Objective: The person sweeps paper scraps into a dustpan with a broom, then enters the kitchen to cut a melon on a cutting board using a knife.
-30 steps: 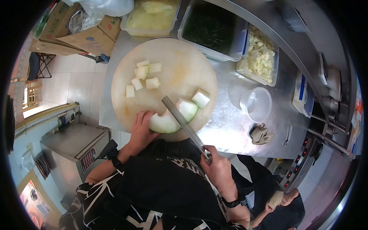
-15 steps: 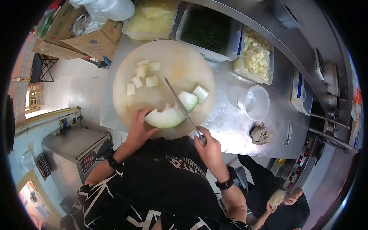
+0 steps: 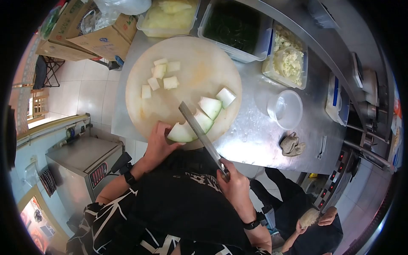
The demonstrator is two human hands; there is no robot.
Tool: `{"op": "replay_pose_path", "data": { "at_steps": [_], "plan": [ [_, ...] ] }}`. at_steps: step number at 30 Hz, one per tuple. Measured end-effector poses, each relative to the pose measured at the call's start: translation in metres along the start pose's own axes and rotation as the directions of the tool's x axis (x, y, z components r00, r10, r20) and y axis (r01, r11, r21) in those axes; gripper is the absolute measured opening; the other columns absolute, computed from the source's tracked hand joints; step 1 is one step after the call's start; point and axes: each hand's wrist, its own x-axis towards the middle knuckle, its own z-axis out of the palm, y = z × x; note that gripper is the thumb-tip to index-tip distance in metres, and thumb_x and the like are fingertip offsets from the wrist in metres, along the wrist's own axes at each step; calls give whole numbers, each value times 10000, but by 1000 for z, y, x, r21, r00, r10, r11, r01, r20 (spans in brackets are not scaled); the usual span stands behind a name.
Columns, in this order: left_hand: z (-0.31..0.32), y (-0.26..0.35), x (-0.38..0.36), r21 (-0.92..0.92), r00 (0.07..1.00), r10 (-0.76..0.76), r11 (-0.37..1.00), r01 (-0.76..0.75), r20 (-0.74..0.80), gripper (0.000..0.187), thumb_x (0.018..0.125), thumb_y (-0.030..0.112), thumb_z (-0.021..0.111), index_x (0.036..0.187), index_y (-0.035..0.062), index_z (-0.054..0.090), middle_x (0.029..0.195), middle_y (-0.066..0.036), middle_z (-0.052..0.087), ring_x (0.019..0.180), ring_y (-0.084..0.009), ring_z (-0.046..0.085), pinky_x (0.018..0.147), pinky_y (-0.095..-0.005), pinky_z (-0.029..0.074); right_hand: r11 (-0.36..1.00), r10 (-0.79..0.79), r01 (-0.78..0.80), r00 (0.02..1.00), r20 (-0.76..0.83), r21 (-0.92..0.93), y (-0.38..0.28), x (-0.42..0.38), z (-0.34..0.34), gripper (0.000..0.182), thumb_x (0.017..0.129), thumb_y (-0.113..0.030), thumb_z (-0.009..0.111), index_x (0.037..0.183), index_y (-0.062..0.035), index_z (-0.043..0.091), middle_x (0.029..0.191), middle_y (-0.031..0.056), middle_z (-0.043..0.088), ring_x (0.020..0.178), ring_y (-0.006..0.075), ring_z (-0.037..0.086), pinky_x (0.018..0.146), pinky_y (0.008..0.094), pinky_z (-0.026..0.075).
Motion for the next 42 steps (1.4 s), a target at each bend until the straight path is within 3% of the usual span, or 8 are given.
{"op": "replay_pose_path", "data": {
  "at_steps": [12, 15, 20, 26, 28, 34, 36, 42],
  "plan": [
    [-2, 1, 3, 24, 999, -2, 1000, 1, 42, 501, 550, 158, 755, 882, 37, 400, 853, -126, 434, 794, -302, 464, 678, -370, 407, 993, 94, -89, 993, 71, -73, -9, -8, 2, 315, 740, -164, 618, 1038, -139, 519, 582, 81, 560, 498, 219, 576, 459, 315, 450],
    [-5, 1, 3, 31, 997, 21, 999, -23, 72, 501, 571, 177, 753, 893, 34, 398, 862, -125, 436, 817, -299, 465, 691, -368, 411, 992, 111, -108, 993, 39, -66, -9, -9, 6, 298, 749, -177, 610, 1029, -136, 516, 581, 86, 562, 506, 235, 579, 459, 330, 452],
    [-18, -6, 1, -205, 984, -57, 974, 91, 168, 385, 678, 190, 701, 885, 16, 426, 837, -125, 465, 710, -260, 513, 648, -338, 440, 991, 80, -70, 993, 85, -114, -1, 20, 23, 266, 762, -200, 593, 998, -111, 510, 584, 135, 561, 550, 321, 571, 489, 387, 458],
    [-27, 4, 4, -70, 951, -151, 982, 176, 271, 297, 712, 173, 674, 791, 10, 439, 795, -121, 493, 688, -236, 549, 613, -313, 456, 990, 142, -143, 980, 137, 3, 0, 56, 26, 276, 762, -204, 580, 999, -80, 510, 636, 186, 569, 614, 351, 573, 544, 406, 453],
    [-21, 4, 1, -103, 962, -120, 984, 149, 244, 296, 712, 173, 673, 775, 9, 435, 785, -120, 490, 674, -228, 544, 600, -312, 454, 990, 80, -83, 996, 34, 118, -2, 67, 23, 254, 758, -183, 581, 974, -59, 535, 602, 174, 551, 585, 336, 568, 520, 381, 441],
    [6, 11, -2, -187, 989, -89, 976, 111, 122, 283, 716, 159, 671, 755, 10, 433, 744, -98, 476, 617, -186, 523, 566, -290, 449, 986, 154, -155, 988, 22, 69, -11, 19, -2, 263, 739, -137, 608, 983, -76, 532, 621, 164, 565, 586, 283, 594, 503, 337, 452],
    [6, 14, -2, -184, 990, -85, 977, 104, 110, 285, 716, 161, 666, 750, 8, 429, 750, -108, 469, 606, -200, 501, 564, -303, 442, 998, -59, 60, 997, -49, 17, -2, -2, 0, 275, 731, -136, 622, 988, -94, 533, 614, 150, 569, 571, 270, 598, 497, 324, 462],
    [9, 11, -2, -211, 982, -130, 965, 157, 136, 293, 710, 161, 670, 743, 10, 421, 751, -107, 463, 596, -194, 491, 553, -297, 433, 991, 133, -132, 987, 90, -15, 6, -24, 2, 270, 736, -148, 620, 990, -112, 538, 650, 130, 589, 575, 269, 599, 509, 321, 474]
  ]
}}
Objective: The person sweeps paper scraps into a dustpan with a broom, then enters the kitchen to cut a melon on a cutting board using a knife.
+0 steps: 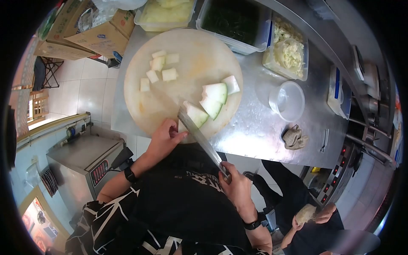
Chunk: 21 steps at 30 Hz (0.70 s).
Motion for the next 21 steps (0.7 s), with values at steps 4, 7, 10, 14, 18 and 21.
{"op": "replay_pose_path", "data": {
  "at_steps": [4, 7, 10, 14, 18, 21],
  "plan": [
    [1, -1, 0, -22, 1000, -1, 1000, 1, -3, 293, 709, 158, 671, 742, 12, 420, 748, -107, 458, 588, -192, 489, 548, -296, 433, 1000, -9, 9, 1000, -5, 15, -1, 0, -3, 269, 735, -147, 617, 990, -114, 539, 677, 122, 596, 573, 263, 597, 508, 321, 473],
    [0, 1, 1, -20, 1000, 8, 1000, -8, 5, 291, 710, 156, 671, 743, 12, 421, 744, -106, 458, 584, -192, 491, 546, -298, 432, 999, -25, 25, 1000, 13, -36, -1, 1, -8, 267, 732, -147, 617, 986, -113, 541, 690, 114, 600, 571, 258, 595, 501, 320, 470],
    [-1, 2, 1, -1, 1000, -1, 1000, 1, 13, 272, 717, 122, 663, 754, 8, 420, 740, -98, 464, 612, -172, 509, 558, -280, 443, 997, -66, 66, 998, -1, -26, 7, 0, -4, 266, 729, -149, 619, 981, -114, 541, 703, 108, 601, 576, 256, 594, 502, 318, 469],
    [0, -1, 1, -14, 1000, 23, 1000, -23, -12, 292, 711, 155, 672, 737, 14, 417, 723, -103, 454, 593, -201, 502, 543, -302, 431, 997, -60, 60, 998, -5, -54, 9, -3, 3, 293, 731, -165, 616, 1004, -123, 518, 699, 104, 603, 591, 260, 596, 510, 327, 473],
    [1, -5, 0, -61, 999, 34, 998, -34, 7, 298, 710, 159, 675, 735, 18, 414, 718, -101, 445, 589, -199, 493, 544, -297, 427, 984, -13, 28, 996, 89, -176, 0, 2, -2, 310, 735, -185, 606, 1014, -121, 488, 681, 116, 597, 605, 287, 592, 514, 367, 470],
    [2, -7, 1, 101, 994, 111, 989, -109, -11, 270, 711, 139, 675, 773, 26, 437, 720, -79, 453, 607, -165, 485, 560, -275, 421, 991, -5, 27, 986, 165, -129, 3, 24, 1, 289, 748, -192, 577, 1004, -95, 484, 681, 161, 586, 631, 332, 581, 543, 412, 464]
  ]
}}
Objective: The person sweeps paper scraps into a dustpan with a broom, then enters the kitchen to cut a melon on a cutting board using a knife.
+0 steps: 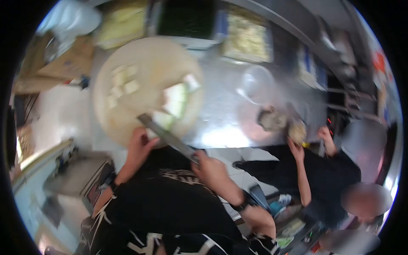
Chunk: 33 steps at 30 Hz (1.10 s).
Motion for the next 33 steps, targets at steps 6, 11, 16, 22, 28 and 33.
{"op": "replay_pose_path", "data": {
  "at_steps": [6, 11, 16, 22, 28, 33],
  "plan": [
    [0, 0, -7, -190, 995, -95, 976, 101, 38, 261, 721, 94, 657, 906, 17, 491, 802, -51, 541, 691, -123, 502, 623, -252, 425, 987, -159, 159, 981, -110, -16, 21, 25, 0, 249, 760, -235, 559, 967, -102, 522, 660, 145, 588, 629, 335, 576, 550, 402, 463],
    [-11, 18, 0, -207, 997, -43, 977, 57, 69, 282, 709, 33, 620, 969, 3, 514, 848, -66, 562, 729, -137, 524, 680, -254, 421, 948, -315, 315, 907, -280, -46, 33, 54, -32, 232, 756, -249, 554, 934, -100, 552, 658, 134, 589, 622, 320, 578, 552, 397, 464],
    [-13, 28, 1, 23, 997, 40, 999, -38, -61, 443, 648, 58, 668, 1046, 7, 481, 1006, -123, 497, 875, -212, 507, 724, -287, 430, 947, -242, 299, 904, -352, 118, 30, 41, -35, 253, 741, -237, 579, 940, -84, 553, 676, 142, 590, 634, 318, 579, 558, 386, 465],
    [14, 29, 5, 257, 959, 184, 958, -126, -215, 553, 567, 74, 712, 1050, 7, 452, 997, -161, 458, 954, -328, 442, 828, -363, 382, 908, -123, 198, 968, -218, 370, 61, -8, -16, 294, 747, -252, 603, 983, -86, 545, 624, 155, 566, 581, 308, 574, 528, 349, 451],
    [15, 33, 9, 205, 957, 289, 939, -277, -31, 507, 588, 68, 697, 1040, 35, 470, 1003, -152, 462, 965, -322, 448, 826, -366, 384, 939, 27, 6, 996, -91, 343, 80, -24, 2, 352, 763, -227, 581, 1096, -127, 530, 509, 123, 474, 457, 263, 501, 464, 337, 389],
    [4, 43, 13, 166, 923, 380, 908, -386, 65, 478, 609, 87, 702, 1031, 37, 485, 1018, -136, 473, 977, -304, 457, 822, -360, 391, 895, 107, -53, 990, -97, 443, 67, -30, 16, 351, 748, -139, 581, 1088, -68, 528, 520, 123, 480, 437, 187, 465, 462, 301, 389]
  ]
}}
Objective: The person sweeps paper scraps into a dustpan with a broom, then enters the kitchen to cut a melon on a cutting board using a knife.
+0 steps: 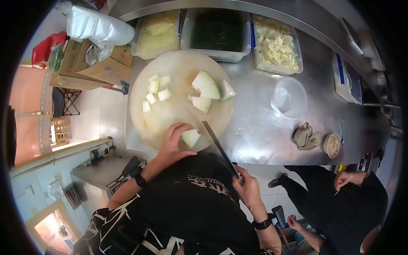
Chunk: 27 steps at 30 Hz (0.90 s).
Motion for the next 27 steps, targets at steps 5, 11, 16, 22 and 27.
{"op": "replay_pose_path", "data": {
  "at_steps": [5, 11, 16, 22, 27],
  "plan": [
    [1, -22, -5, 62, 933, 328, 939, -339, 145, 292, 631, 83, 652, 908, 49, 567, 940, -75, 543, 913, -233, 516, 760, -317, 429, 991, -133, 131, 980, -151, -24, -8, -16, 12, 361, 714, -68, 584, 1073, -77, 544, 625, 125, 545, 503, 199, 527, 509, 290, 433],
    [0, -23, 1, 174, 874, 444, 861, -477, 200, 153, 657, 80, 607, 808, 66, 587, 897, -50, 565, 851, -200, 540, 718, -287, 445, 968, -240, 230, 965, -103, -103, -17, -22, 9, 437, 654, -47, 611, 1080, -116, 543, 788, 127, 593, 617, 279, 576, 550, 314, 467],
    [1, -28, 5, 90, 892, 414, 896, -435, 181, 124, 657, 62, 615, 778, 69, 590, 873, -52, 571, 846, -201, 542, 717, -287, 448, 987, -138, 136, 990, -21, -91, -25, -19, -1, 436, 651, -62, 626, 1074, -125, 542, 826, 127, 596, 654, 285, 582, 570, 331, 469],
    [2, -32, 5, 14, 903, 395, 915, -403, 167, 204, 646, 45, 612, 849, 69, 616, 866, -48, 586, 838, -202, 550, 718, -292, 457, 978, -93, 102, 994, 60, -184, -43, -10, -20, 422, 678, -106, 606, 1091, -145, 528, 735, 137, 598, 631, 299, 582, 580, 340, 472],
    [-2, -25, 9, 8, 905, 390, 918, -397, 169, 263, 627, 33, 611, 888, 70, 621, 879, -46, 589, 840, -206, 551, 725, -291, 457, 976, -30, 49, 995, 90, -213, -51, 7, -14, 346, 710, -91, 564, 1054, -127, 551, 629, 139, 562, 558, 250, 580, 542, 295, 457]
  ]
}}
